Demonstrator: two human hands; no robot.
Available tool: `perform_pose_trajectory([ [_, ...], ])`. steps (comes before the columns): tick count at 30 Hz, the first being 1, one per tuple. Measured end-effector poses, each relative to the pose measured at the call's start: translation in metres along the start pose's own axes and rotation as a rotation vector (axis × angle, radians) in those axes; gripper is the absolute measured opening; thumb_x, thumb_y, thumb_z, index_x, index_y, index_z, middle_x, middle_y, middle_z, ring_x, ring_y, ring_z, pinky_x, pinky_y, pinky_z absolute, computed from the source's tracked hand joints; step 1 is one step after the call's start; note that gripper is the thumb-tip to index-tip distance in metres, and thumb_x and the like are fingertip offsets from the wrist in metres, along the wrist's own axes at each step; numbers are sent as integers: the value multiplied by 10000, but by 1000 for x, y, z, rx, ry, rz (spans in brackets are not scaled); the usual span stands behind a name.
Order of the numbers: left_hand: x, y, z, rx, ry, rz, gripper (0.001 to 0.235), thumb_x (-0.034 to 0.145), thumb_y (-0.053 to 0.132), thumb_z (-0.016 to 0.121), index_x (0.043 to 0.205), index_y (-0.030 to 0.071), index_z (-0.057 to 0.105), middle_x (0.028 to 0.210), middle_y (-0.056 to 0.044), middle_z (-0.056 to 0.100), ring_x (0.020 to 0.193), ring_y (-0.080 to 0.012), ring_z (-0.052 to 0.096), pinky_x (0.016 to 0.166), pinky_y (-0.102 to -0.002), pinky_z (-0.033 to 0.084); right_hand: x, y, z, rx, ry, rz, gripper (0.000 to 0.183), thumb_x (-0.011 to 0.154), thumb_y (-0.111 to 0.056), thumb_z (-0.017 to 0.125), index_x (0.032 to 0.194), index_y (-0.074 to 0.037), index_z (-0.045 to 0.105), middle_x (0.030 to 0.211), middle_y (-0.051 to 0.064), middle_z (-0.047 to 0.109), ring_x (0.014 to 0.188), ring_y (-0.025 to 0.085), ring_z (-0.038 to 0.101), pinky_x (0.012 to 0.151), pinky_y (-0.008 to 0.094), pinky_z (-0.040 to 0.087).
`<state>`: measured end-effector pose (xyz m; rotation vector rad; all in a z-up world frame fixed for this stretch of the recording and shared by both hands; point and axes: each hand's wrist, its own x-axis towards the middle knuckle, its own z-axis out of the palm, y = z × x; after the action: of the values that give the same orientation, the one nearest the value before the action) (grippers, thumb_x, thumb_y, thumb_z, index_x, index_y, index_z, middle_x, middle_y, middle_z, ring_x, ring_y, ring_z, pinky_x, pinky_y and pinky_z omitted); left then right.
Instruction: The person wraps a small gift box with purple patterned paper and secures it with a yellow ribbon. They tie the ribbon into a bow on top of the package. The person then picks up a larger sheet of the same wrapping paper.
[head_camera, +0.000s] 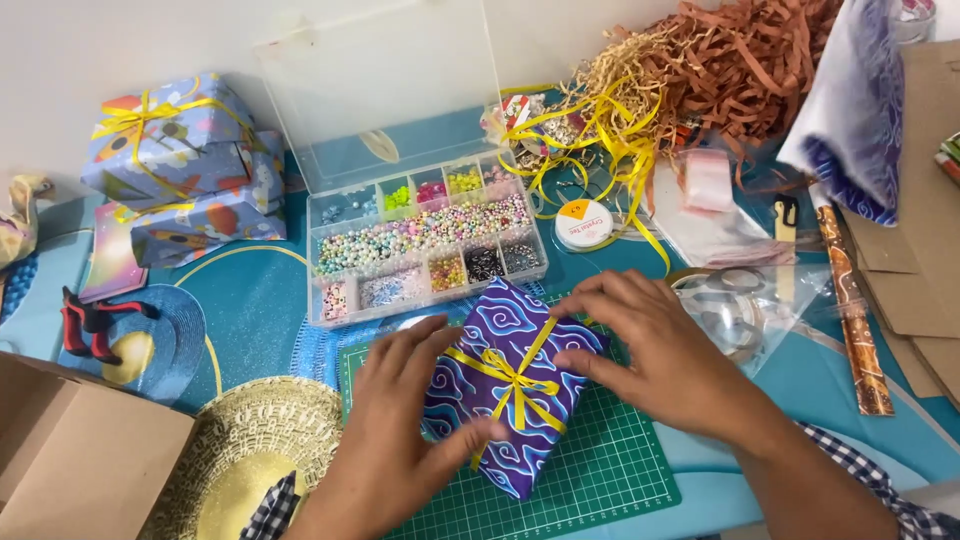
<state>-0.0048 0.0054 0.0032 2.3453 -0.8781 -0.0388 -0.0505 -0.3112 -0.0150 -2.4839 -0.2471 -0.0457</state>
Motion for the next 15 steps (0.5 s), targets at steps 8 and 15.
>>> perform_pose_trajectory([
  [8,2,3,7,79,-458,-298,1892,615,857,1120,1887,172,-101,1857,-147,359,1661,-394,406,1278,-691,318,-6,7,-8,-23,-266,154,1071,796,-607,1014,1693,-380,474,1676,-72,630,1419,202,714,1011,459,600],
  [15,18,-16,-38,-171,-597,70,1662,669,365,1154,1869,239,11,1927,-232,218,1741,-544,145,1362,-713,50,-10,-20,-26,-84,-485,310,1527,591,-704,1150,1804,-528,239,1176,-170,798,820,81,899,815,314,641],
])
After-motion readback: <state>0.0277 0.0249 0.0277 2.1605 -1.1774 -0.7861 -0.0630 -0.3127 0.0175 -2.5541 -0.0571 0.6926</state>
